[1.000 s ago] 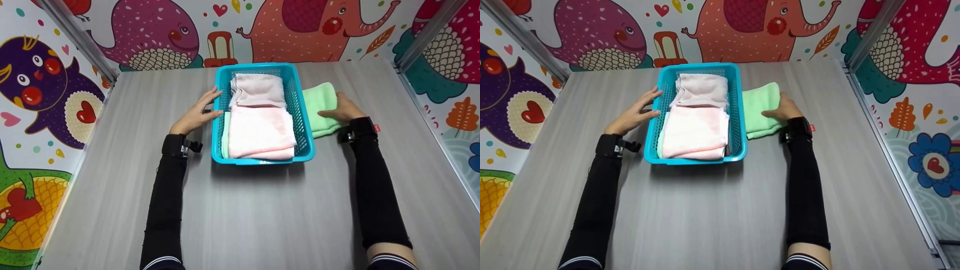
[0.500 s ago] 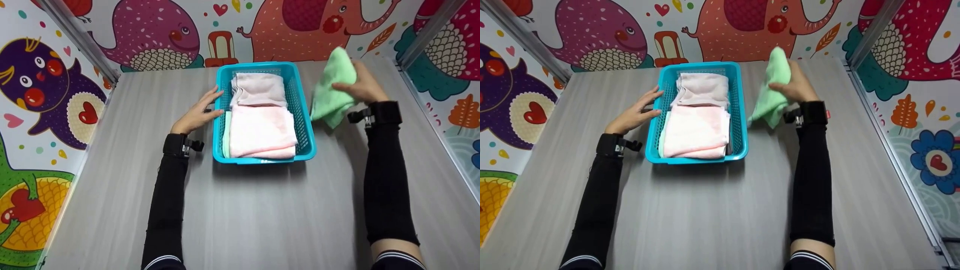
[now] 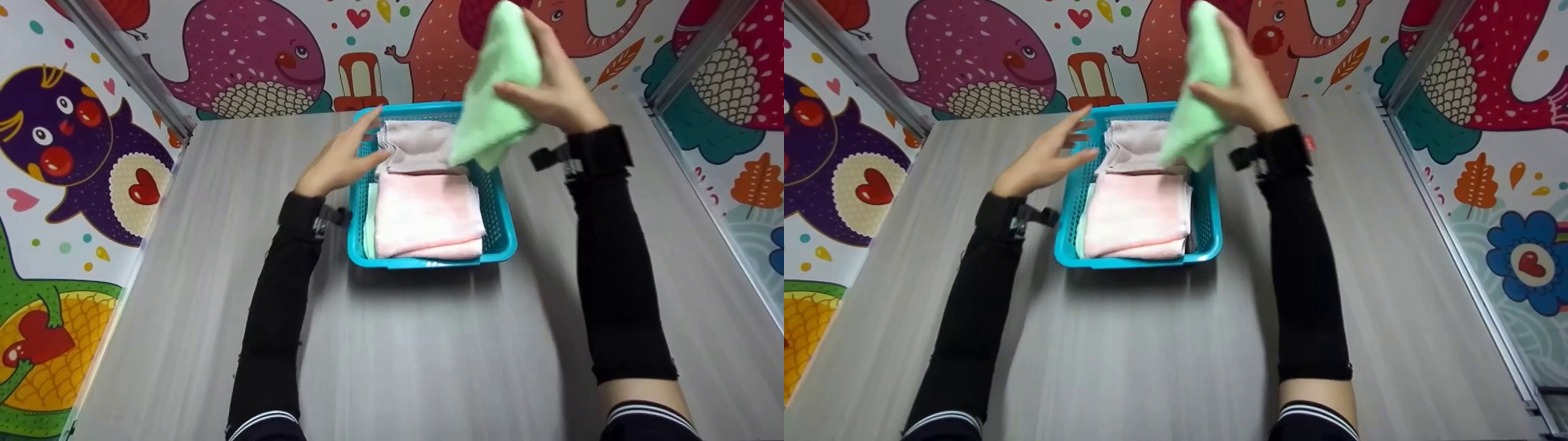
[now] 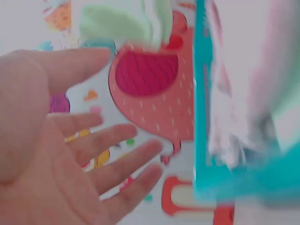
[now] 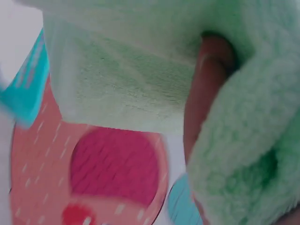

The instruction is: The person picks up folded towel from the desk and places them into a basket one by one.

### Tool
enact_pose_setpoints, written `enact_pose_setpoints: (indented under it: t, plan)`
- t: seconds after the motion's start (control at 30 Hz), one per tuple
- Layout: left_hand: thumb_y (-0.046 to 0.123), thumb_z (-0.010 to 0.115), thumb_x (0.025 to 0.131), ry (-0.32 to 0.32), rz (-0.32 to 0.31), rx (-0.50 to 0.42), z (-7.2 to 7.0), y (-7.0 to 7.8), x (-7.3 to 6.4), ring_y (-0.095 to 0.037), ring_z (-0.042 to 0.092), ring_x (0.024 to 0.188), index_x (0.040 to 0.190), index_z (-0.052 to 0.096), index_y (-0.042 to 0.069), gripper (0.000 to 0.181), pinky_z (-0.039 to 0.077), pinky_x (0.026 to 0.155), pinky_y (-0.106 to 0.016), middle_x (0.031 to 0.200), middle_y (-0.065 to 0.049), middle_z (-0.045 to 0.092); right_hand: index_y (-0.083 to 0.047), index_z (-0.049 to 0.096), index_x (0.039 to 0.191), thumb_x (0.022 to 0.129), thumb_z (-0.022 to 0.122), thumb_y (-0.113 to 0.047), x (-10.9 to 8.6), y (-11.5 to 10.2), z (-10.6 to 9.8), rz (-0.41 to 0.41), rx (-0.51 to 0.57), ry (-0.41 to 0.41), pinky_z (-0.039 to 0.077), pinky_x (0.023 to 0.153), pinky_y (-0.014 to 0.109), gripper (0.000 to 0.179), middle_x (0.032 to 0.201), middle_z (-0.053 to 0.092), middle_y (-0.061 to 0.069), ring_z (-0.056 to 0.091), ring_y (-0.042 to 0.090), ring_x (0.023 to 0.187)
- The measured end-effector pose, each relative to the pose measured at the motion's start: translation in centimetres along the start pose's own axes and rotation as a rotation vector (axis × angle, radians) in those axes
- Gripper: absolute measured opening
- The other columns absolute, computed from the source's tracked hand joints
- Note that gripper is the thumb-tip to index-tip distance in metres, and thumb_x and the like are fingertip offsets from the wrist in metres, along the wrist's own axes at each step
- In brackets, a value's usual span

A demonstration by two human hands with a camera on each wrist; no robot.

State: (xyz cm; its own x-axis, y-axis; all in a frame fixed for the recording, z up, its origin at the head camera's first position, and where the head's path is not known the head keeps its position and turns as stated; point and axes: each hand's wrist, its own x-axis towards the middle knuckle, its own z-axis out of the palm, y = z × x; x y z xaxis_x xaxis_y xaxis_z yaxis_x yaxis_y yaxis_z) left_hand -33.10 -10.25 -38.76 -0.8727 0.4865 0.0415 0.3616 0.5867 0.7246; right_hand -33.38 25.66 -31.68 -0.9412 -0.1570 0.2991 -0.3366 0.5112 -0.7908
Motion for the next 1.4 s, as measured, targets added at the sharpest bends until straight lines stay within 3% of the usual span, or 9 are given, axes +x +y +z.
enact_pose_setpoints:
  t: [0.1, 0.2, 0.3, 0.4, 0.47, 0.7, 1.0, 1.23, 1.4]
  plan:
    - [0.050, 0.052, 0.106, -0.051, 0.005, -0.151, 0.4, 1.6, 1.7, -0.027, 0.052, 0.142, 0.167, -0.007, 0.029, 0.087, 0.040, 0.119, -0.047, 0.164, -0.010, 0.042, -0.032, 0.018, 0.167, 0.091, 0.080, -0.020, 0.6, -2.5, 1.9, -0.071, 0.049, -0.050, 0.058, 0.084, 0.033, 0.099, 0.150, 0.048, 0.009, 0.061, 0.021, 0.112]
    - [0.055, 0.040, 0.108, -0.066, 0.006, -0.317, 1.1, 2.5, 3.1, -0.023, 0.036, 0.153, 0.163, -0.022, 0.033, 0.085, 0.029, 0.125, -0.048, 0.175, -0.006, 0.015, -0.031, 0.016, 0.167, 0.094, 0.078, -0.019, 0.9, -4.4, 3.8, -0.132, 0.117, -0.119, 0.060, 0.081, 0.032, 0.096, 0.153, 0.046, 0.008, 0.063, 0.023, 0.113]
    - [0.045, 0.039, 0.110, -0.036, 0.039, -0.621, 1.8, 2.6, 3.9, -0.027, 0.035, 0.153, 0.161, -0.024, 0.039, 0.081, 0.033, 0.122, -0.050, 0.176, 0.000, -0.005, -0.027, 0.019, 0.167, 0.096, 0.074, -0.018, 1.1, -5.5, 5.4, -0.197, 0.149, -0.177, 0.058, 0.086, 0.034, 0.090, 0.159, 0.042, 0.006, 0.058, 0.025, 0.121]
    - [0.022, 0.046, 0.110, 0.002, 0.141, -0.952, 2.2, 2.2, 3.9, -0.034, 0.052, 0.137, 0.164, -0.015, 0.041, 0.084, 0.048, 0.111, -0.051, 0.172, -0.007, 0.013, -0.024, 0.027, 0.165, 0.099, 0.071, -0.019, 1.3, -5.8, 6.3, -0.229, 0.133, -0.205, 0.056, 0.089, 0.033, 0.080, 0.159, 0.042, 0.006, 0.055, 0.024, 0.123]
    - [0.010, 0.051, 0.107, 0.037, 0.211, -1.015, 2.2, 1.9, 3.8, -0.033, 0.057, 0.129, 0.166, 0.000, 0.038, 0.084, 0.053, 0.104, -0.050, 0.166, -0.007, 0.026, -0.024, 0.035, 0.163, 0.100, 0.070, -0.020, 1.4, -5.5, 6.4, -0.228, 0.100, -0.204, 0.055, 0.087, 0.031, 0.072, 0.153, 0.047, 0.006, 0.055, 0.022, 0.118]
    - [0.009, 0.058, 0.105, 0.216, 0.223, -0.607, 1.0, 0.9, 4.2, -0.011, 0.042, 0.143, 0.146, 0.058, 0.009, 0.041, 0.036, 0.118, -0.030, 0.153, -0.003, 0.053, -0.025, 0.056, 0.150, 0.098, 0.072, -0.025, 2.1, -2.1, 5.8, -0.075, -0.126, -0.205, 0.051, 0.076, 0.023, 0.054, 0.139, 0.060, 0.010, 0.059, 0.018, 0.096]
    - [0.009, 0.057, 0.106, -0.077, -0.031, -0.213, 1.2, -1.0, 5.9, -0.020, 0.025, 0.156, 0.158, 0.044, 0.018, 0.054, 0.032, 0.123, -0.033, 0.168, -0.009, 0.029, -0.014, 0.051, 0.154, 0.096, 0.073, -0.016, 3.4, 2.9, 7.4, 0.086, -0.318, -0.412, 0.045, 0.110, 0.049, 0.062, 0.159, 0.046, 0.016, 0.048, 0.032, 0.133]
    - [0.008, 0.053, 0.108, -0.197, -0.049, 0.157, 2.6, -2.2, 7.4, -0.028, 0.023, 0.158, 0.161, 0.036, 0.006, 0.056, 0.027, 0.126, -0.038, 0.167, -0.017, 0.031, -0.005, 0.052, 0.152, 0.094, 0.076, -0.017, 4.3, 4.9, 10.0, 0.150, -0.453, -0.526, 0.041, 0.116, 0.051, 0.064, 0.156, 0.050, 0.018, 0.045, 0.036, 0.139]
    - [0.009, 0.052, 0.108, -0.227, -0.073, 0.241, 3.4, -2.5, 8.3, -0.033, 0.017, 0.160, 0.161, 0.035, 0.006, 0.056, 0.022, 0.128, -0.041, 0.168, -0.015, 0.033, -0.007, 0.051, 0.153, 0.096, 0.075, -0.022, 4.5, 5.0, 10.7, 0.237, -0.516, -0.541, 0.043, 0.115, 0.051, 0.064, 0.157, 0.049, 0.018, 0.047, 0.037, 0.139]
